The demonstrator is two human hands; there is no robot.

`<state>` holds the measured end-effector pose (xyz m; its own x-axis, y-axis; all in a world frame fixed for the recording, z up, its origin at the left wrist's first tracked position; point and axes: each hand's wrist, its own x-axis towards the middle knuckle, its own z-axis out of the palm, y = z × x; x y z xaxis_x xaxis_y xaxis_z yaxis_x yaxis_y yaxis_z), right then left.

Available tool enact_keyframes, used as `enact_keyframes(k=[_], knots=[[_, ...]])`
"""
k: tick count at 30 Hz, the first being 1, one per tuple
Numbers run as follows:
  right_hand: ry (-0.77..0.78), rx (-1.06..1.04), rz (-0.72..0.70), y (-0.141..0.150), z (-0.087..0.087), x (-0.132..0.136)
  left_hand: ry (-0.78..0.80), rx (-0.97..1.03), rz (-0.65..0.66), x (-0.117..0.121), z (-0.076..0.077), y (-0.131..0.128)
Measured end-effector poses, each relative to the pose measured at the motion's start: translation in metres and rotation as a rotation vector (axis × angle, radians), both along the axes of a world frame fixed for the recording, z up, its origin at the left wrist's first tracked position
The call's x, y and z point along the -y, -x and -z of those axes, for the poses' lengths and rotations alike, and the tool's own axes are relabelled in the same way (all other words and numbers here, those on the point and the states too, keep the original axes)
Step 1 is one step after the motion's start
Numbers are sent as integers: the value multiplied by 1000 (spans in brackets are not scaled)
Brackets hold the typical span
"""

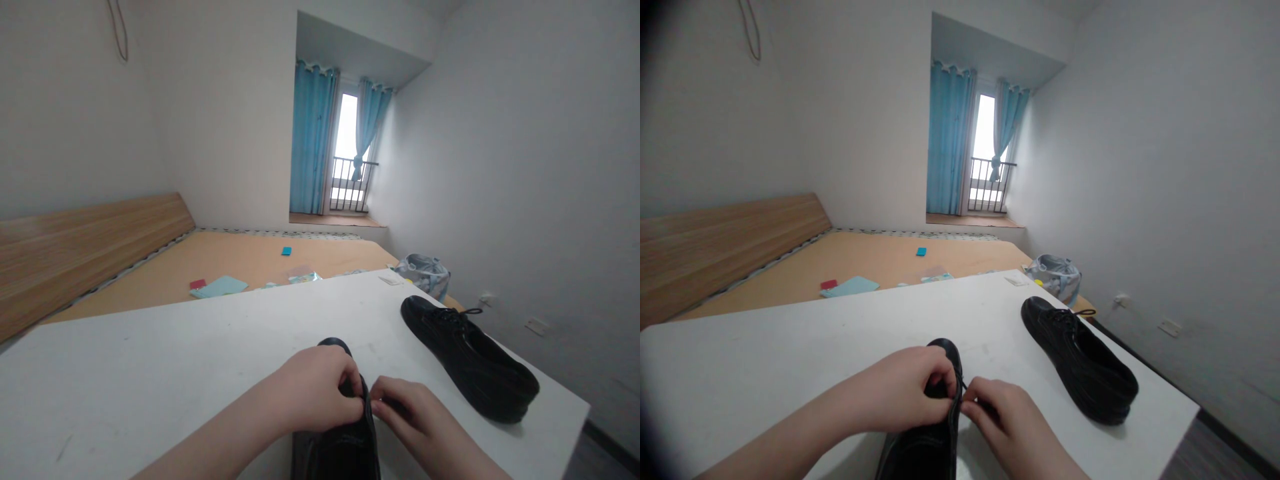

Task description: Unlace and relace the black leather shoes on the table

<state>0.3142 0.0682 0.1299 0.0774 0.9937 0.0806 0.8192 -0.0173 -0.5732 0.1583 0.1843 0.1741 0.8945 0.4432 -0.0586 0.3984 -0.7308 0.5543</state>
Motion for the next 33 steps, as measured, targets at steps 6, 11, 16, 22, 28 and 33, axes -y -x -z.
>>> enact_keyframes(k=[6,11,16,22,28,33], knots=[[-80,86,-70,-2,-3,-1,-61,35,-37,0,-3,-1],[-228,-200,-86,0,-22,1,-24,260,-76,-7,-31,11],[-85,-754,-250,18,-45,-8,-31,375,-12,-4,-54,25],[-292,-1269,-269,23,-88,-29,40,445,20,-18,-64,39],[-478,-1008,-183,24,-78,-63,130,458,30,-30,-69,49],[-183,-846,-358,26,-46,-72,77,386,22,-33,-69,48]])
